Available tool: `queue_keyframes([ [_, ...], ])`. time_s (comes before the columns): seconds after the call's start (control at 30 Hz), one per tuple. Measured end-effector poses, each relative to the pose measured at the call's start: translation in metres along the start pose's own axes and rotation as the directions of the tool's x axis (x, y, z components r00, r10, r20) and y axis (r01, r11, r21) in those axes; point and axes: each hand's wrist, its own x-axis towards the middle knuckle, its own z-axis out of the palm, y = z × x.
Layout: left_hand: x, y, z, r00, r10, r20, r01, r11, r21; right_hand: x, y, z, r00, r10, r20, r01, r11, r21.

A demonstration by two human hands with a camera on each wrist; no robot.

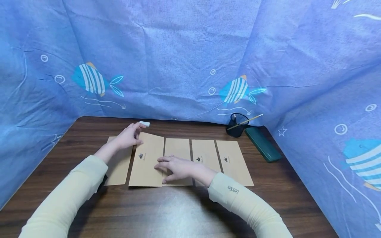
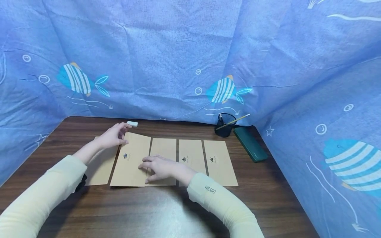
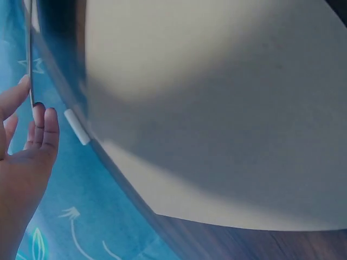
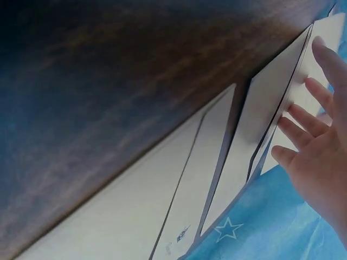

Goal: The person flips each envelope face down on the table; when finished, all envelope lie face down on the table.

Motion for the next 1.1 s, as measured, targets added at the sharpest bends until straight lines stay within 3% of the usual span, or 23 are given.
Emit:
queue_keyframes([
  [0.2, 0.001, 0.014, -0.007, 0.999, -0.041, -0.032, 0.037, 0.992, -0.12, 0.004, -0.001, -0.005, 0.999, -0.001, -0.052, 0.006, 0.996, 0.092],
  [0.4, 0.003, 0.025, -0.007, 0.995, -0.065, -0.073, 0.059, 0.995, -0.086, 0.01, -0.007, -0.014, 0.988, 0.066, -0.138, -0.048, 0.99, 0.132],
  [0.6, 0.006, 0.035, -0.011, 0.99, -0.094, -0.109, 0.091, 0.995, -0.033, 0.013, -0.029, -0.026, 0.947, 0.216, -0.236, -0.171, 0.965, 0.198],
  [0.9, 0.012, 0.042, -0.013, 0.974, -0.197, -0.111, 0.193, 0.98, -0.046, 0.018, -0.069, -0.036, 0.904, 0.384, -0.19, -0.298, 0.882, 0.366],
  [1.0, 0.012, 0.044, -0.012, 0.972, -0.214, -0.097, 0.21, 0.977, -0.047, 0.019, -0.076, -0.034, 0.896, 0.398, -0.194, -0.314, 0.88, 0.356],
  [1.1, 0.012, 0.044, -0.013, 0.969, -0.231, -0.083, 0.226, 0.972, -0.065, 0.019, -0.079, -0.032, 0.902, 0.38, -0.206, -0.306, 0.897, 0.319],
])
